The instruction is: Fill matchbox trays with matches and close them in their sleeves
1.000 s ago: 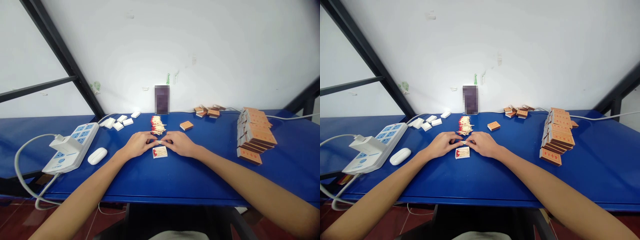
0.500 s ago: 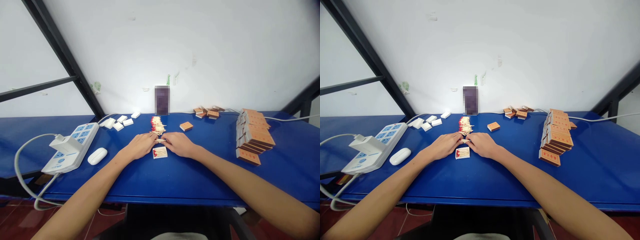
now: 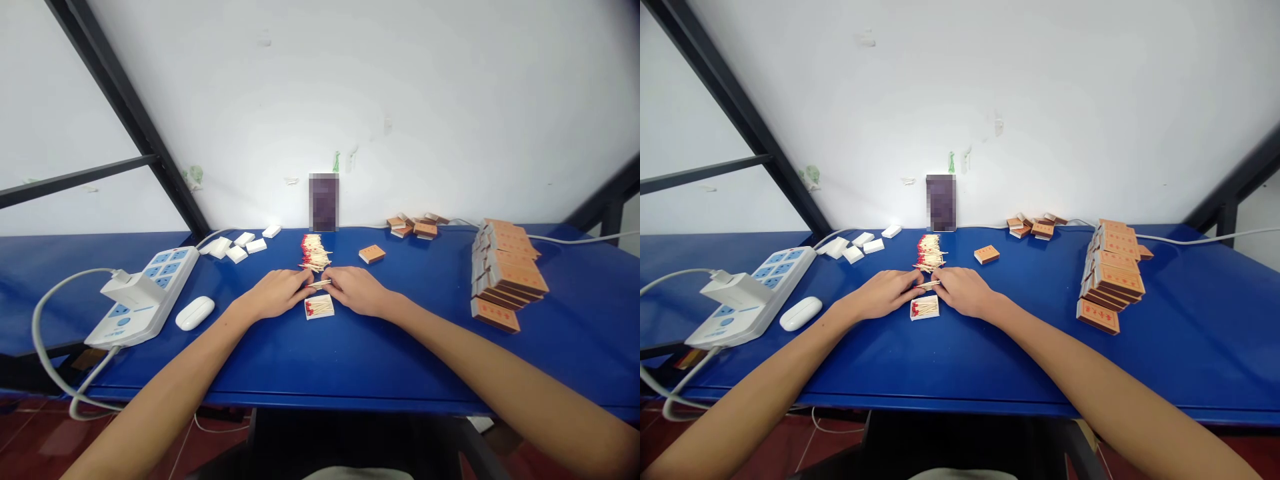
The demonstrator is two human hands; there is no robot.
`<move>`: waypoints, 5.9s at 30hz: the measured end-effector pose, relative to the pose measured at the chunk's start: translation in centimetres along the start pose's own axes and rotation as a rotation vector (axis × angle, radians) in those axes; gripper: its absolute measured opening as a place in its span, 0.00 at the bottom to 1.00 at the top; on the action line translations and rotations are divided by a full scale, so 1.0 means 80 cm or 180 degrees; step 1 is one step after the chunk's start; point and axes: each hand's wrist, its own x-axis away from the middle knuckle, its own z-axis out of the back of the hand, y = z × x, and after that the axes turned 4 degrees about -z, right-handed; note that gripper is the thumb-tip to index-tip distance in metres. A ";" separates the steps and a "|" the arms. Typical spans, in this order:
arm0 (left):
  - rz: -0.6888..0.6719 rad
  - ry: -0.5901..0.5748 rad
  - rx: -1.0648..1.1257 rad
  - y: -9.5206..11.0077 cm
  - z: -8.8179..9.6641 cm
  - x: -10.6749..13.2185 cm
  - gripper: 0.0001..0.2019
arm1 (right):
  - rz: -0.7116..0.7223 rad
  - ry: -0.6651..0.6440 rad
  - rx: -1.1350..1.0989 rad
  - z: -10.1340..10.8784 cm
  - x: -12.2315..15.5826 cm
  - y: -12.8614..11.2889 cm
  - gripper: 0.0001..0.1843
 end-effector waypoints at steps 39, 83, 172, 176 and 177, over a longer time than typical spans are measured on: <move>0.0018 0.0285 0.1068 0.015 0.021 0.011 0.13 | 0.0441 -0.0128 -0.0343 0.028 0.035 -0.027 0.07; -0.0370 0.0689 0.0205 0.015 0.019 0.017 0.17 | 0.0721 0.0846 -0.0539 0.004 0.024 -0.021 0.04; -0.0403 0.0540 0.0619 0.018 0.004 0.012 0.18 | 0.0214 0.0070 -0.1090 0.014 0.021 0.000 0.13; -0.0360 0.0762 0.0573 0.015 0.010 0.015 0.20 | 0.0216 0.0153 -0.0857 0.014 0.022 -0.001 0.11; -0.0265 0.0847 0.0542 0.014 0.010 0.015 0.18 | 0.0201 0.0148 -0.0805 0.014 0.022 -0.001 0.11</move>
